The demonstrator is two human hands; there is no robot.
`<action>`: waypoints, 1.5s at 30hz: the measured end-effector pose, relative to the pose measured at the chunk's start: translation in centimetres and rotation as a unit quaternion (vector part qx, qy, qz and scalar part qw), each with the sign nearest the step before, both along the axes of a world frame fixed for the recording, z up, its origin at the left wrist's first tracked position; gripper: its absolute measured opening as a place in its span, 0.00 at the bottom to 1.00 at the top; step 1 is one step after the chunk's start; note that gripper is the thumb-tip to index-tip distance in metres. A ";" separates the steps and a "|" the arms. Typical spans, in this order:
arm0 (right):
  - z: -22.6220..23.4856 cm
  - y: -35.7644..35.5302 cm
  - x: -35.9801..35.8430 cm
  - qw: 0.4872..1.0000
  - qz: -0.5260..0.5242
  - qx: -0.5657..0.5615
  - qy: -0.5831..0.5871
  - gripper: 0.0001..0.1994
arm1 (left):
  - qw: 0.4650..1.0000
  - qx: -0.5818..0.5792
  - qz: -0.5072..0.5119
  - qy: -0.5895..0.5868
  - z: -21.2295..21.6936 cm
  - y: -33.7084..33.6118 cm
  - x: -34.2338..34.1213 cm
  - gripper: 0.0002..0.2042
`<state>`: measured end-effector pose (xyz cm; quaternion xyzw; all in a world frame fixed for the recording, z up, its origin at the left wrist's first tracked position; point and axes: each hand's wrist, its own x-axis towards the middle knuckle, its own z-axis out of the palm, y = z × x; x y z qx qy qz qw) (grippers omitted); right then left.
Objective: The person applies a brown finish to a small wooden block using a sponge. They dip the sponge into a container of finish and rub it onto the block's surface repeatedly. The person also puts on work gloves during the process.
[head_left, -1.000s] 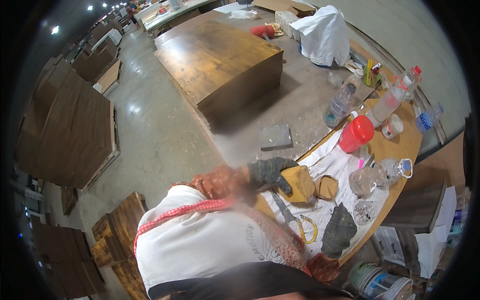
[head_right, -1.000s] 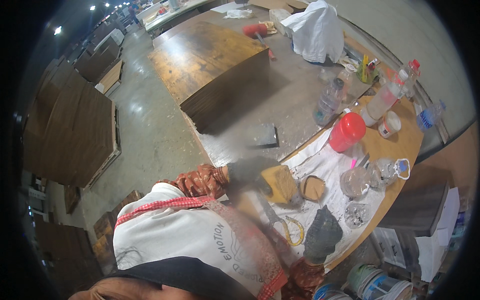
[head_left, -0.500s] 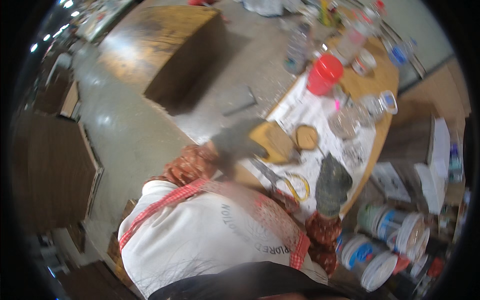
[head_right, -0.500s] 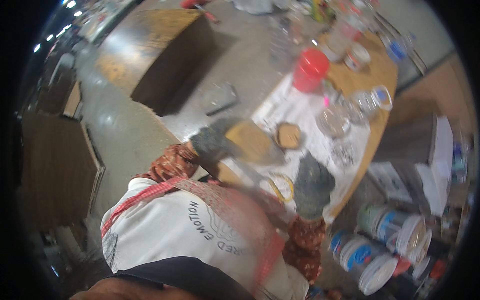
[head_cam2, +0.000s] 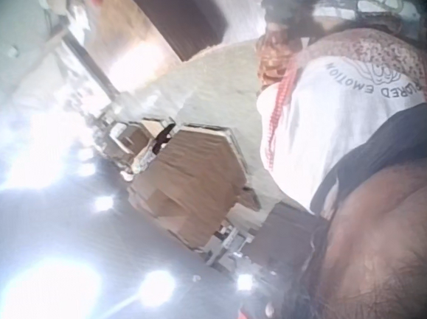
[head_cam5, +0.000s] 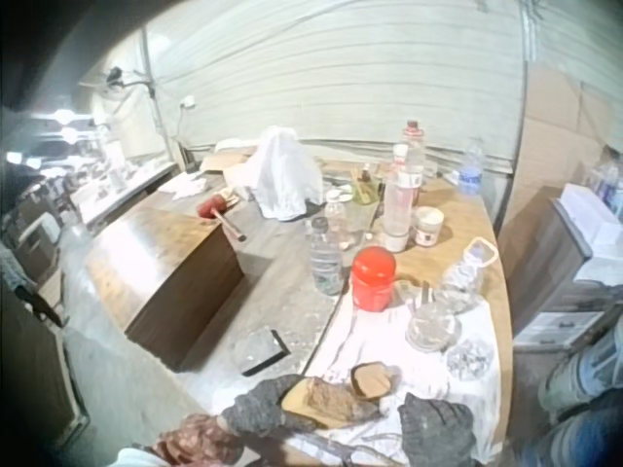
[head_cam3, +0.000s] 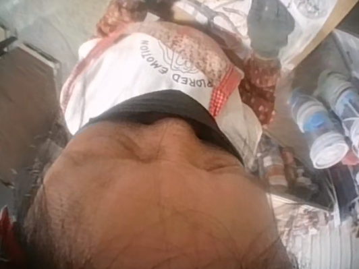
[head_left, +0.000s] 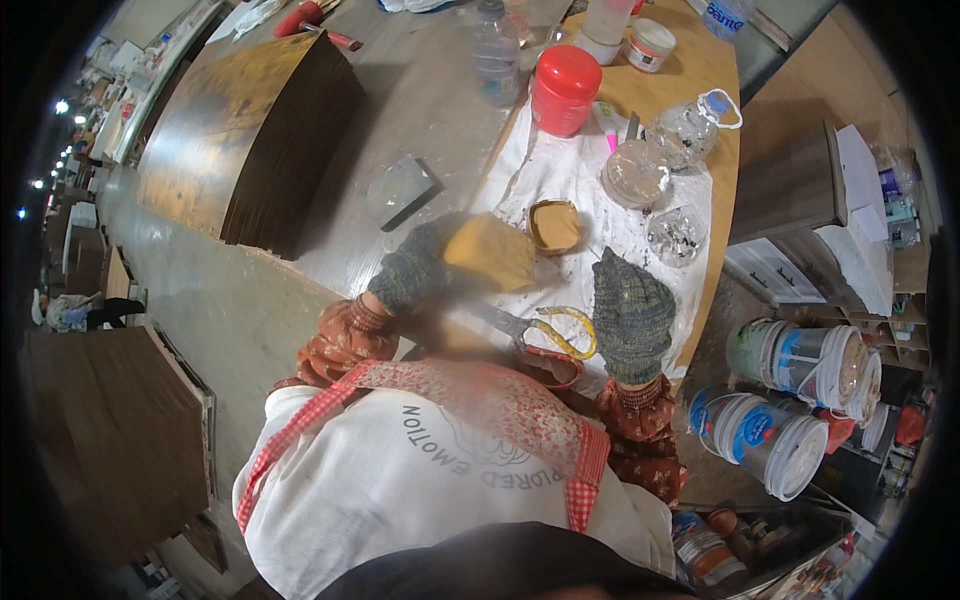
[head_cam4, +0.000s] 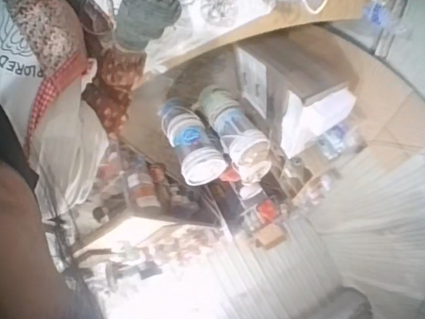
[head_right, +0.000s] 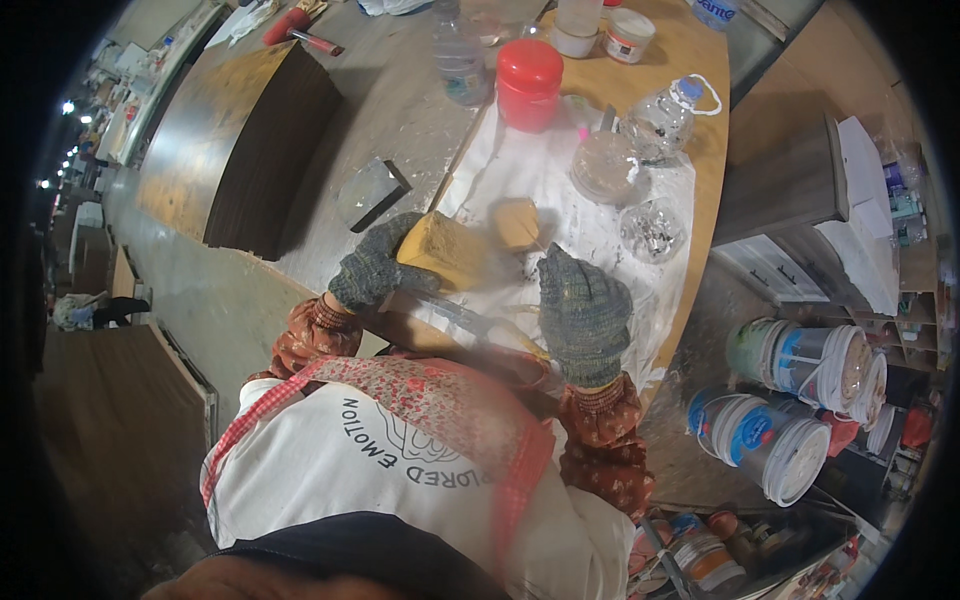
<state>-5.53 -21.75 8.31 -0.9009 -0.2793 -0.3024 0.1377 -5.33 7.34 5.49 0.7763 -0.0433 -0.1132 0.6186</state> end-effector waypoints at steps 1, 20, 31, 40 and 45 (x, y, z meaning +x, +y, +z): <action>0.0 0.0 -0.1 1.000 -0.008 0.002 -0.001 0.17 | 1.000 -0.009 0.003 -0.004 -0.3 0.1 0.0 0.35; -1.3 -0.1 -0.4 1.000 0.002 0.028 0.008 0.17 | 0.998 0.021 0.007 -0.055 -1.7 0.3 -0.4 0.34; 0.9 2.4 -2.8 0.992 0.102 0.070 0.022 0.17 | 0.998 0.035 0.055 0.013 5.3 -4.3 -1.5 0.35; 3.5 2.7 -4.4 0.972 0.124 0.123 0.158 0.15 | 0.997 0.054 0.061 -0.009 8.1 -5.3 -1.1 0.32; 0.5 4.2 -3.5 0.873 0.054 0.425 0.232 0.10 | 0.996 0.040 0.035 -0.074 7.4 -5.7 -1.5 0.33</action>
